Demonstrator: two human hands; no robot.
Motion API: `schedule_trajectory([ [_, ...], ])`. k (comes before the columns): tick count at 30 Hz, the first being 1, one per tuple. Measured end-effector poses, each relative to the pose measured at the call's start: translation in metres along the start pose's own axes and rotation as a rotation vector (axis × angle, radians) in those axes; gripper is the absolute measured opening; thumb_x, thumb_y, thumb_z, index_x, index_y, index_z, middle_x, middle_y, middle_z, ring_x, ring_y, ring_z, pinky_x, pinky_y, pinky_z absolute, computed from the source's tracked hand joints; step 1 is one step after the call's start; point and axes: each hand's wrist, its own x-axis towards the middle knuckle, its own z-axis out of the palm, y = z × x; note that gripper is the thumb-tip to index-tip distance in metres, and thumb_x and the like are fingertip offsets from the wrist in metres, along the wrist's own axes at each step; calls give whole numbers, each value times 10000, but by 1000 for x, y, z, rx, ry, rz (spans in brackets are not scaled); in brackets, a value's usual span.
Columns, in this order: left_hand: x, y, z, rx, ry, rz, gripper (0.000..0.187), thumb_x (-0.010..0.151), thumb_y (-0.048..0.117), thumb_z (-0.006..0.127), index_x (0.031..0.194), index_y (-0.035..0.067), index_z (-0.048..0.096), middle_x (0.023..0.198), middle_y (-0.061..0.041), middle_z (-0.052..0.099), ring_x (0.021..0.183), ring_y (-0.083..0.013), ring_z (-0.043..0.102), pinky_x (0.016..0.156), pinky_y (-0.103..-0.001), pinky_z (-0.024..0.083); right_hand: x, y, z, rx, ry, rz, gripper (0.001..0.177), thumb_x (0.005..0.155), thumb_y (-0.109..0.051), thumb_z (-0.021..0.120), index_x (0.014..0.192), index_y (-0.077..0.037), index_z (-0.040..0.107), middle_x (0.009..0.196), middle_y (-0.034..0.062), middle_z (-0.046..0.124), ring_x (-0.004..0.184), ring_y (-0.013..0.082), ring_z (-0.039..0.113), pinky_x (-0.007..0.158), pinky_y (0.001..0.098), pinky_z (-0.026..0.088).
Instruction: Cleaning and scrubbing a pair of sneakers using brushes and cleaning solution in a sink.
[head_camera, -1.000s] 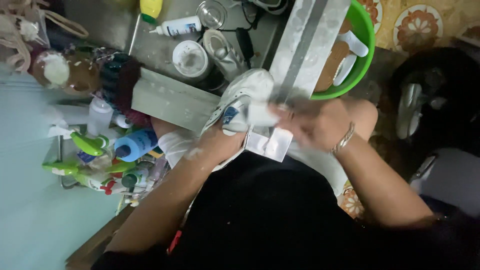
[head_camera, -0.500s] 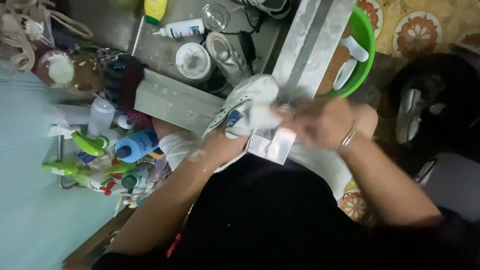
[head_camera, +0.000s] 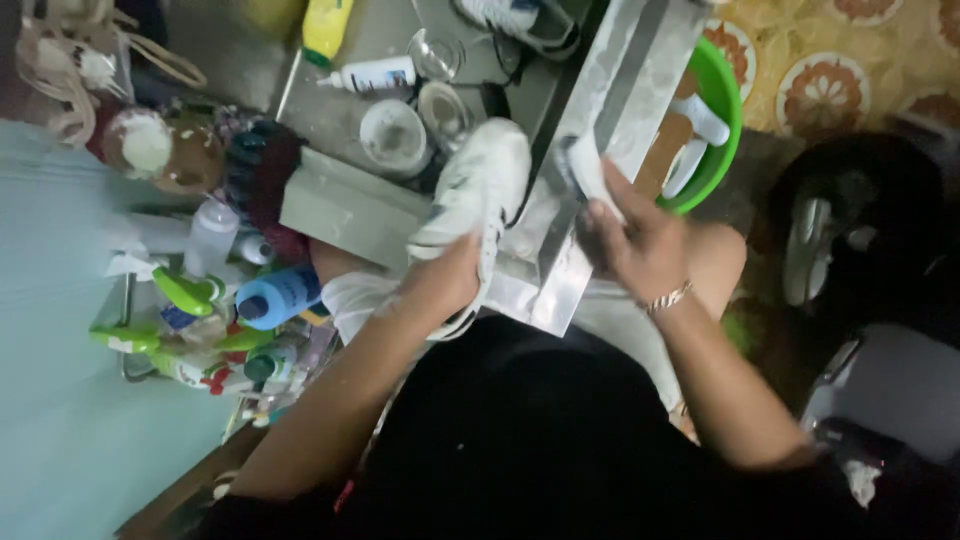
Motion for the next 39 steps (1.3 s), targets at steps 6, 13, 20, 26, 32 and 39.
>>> schedule_trajectory([
  [6,16,32,5,-169,713,243,479,913,55,575,1355,-115,500,1255,-380,590,1200,-525,544,1046,-557,438,-26,-36,55,821,-237,305,803,804,-22,838,1479,29,405,1310,116,606,1201,179,606,1055,376,527],
  [13,-3,60,-85,-197,297,56,191,926,136,673,1049,-8,699,988,-258,714,971,-438,693,851,-487,547,-35,9,68,999,-306,613,752,773,74,726,1448,-41,414,1120,101,676,929,188,720,852,354,607],
  [20,3,0,-122,-100,921,189,631,911,305,799,1431,41,557,1380,-247,581,1224,-421,571,1005,-492,498,-9,-13,55,937,-205,796,516,801,-36,677,1302,-13,555,819,29,639,517,65,509,410,211,383],
  [26,31,-41,-32,-1942,147,10,734,1011,628,496,1509,91,451,1514,-190,498,1381,-342,487,1120,-476,444,51,-67,75,1074,-243,848,476,841,-123,655,1298,-15,576,702,-7,586,379,70,441,332,236,343],
  [32,47,-48,-69,-2291,197,256,693,1078,604,471,1521,71,471,1449,-152,557,1314,-337,540,1139,-517,428,109,-41,99,899,-280,774,311,967,-241,674,1233,-90,617,723,-43,526,488,52,430,419,241,312],
  [39,102,-72,-100,-2296,435,310,647,1022,578,467,1455,99,513,1384,-98,618,1269,-299,596,1111,-503,461,186,123,177,878,55,1012,144,952,-137,671,1036,-20,660,747,15,607,593,143,542,535,324,455],
])
